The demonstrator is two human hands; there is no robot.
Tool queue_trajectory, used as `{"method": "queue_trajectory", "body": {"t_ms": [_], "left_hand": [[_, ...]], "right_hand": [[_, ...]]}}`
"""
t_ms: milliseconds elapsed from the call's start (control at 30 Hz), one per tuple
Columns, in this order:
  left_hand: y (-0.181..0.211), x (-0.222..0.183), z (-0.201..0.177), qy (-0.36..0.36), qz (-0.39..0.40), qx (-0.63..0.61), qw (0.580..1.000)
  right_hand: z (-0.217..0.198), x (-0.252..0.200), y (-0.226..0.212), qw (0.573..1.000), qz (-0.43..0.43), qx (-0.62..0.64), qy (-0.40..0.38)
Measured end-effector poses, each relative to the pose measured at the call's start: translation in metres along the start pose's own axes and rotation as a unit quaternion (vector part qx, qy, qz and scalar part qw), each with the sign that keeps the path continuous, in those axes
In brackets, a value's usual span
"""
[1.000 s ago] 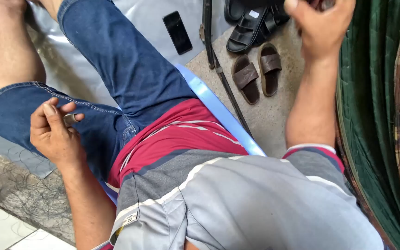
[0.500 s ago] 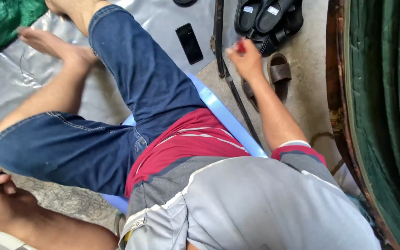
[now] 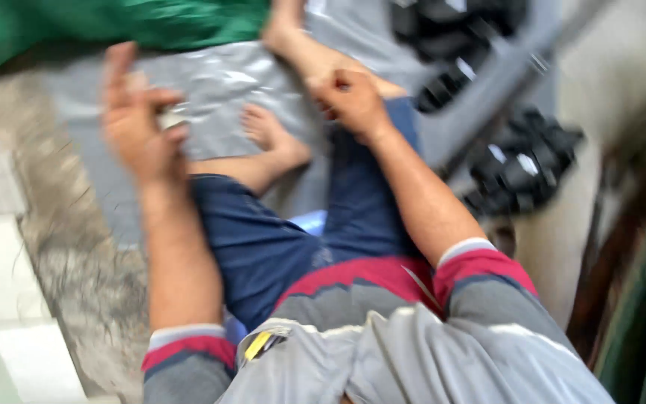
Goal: Hand-sewing a leather strap onto a sandal using a needle and thread to repair it.
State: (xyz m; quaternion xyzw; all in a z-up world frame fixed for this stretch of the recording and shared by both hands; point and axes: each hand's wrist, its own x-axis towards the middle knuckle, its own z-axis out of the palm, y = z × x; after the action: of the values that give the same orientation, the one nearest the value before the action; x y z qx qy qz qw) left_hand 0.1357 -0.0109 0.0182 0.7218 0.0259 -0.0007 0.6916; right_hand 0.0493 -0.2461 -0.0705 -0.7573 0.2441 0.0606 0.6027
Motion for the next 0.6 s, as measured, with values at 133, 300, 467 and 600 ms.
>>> {"method": "queue_trajectory", "body": {"t_ms": [133,300,467,600], "left_hand": [[-0.036,0.011,0.005,0.000,-0.144,0.037,0.989],[-0.013,0.009,0.013,-0.067,-0.170,0.126,0.975],[0.000,0.010,0.027,-0.137,-0.342,0.100,0.924],[0.009,0.009,0.019,-0.130,-0.364,0.092,0.917]], "right_hand": [[0.008,0.053,-0.020,0.985,0.154,0.073,0.035],[0.017,0.111,-0.037,0.983,0.174,0.016,0.054],[0.043,0.190,0.011,0.955,0.271,0.060,0.101],[0.077,0.215,0.057,0.986,0.077,0.092,0.111]]}}
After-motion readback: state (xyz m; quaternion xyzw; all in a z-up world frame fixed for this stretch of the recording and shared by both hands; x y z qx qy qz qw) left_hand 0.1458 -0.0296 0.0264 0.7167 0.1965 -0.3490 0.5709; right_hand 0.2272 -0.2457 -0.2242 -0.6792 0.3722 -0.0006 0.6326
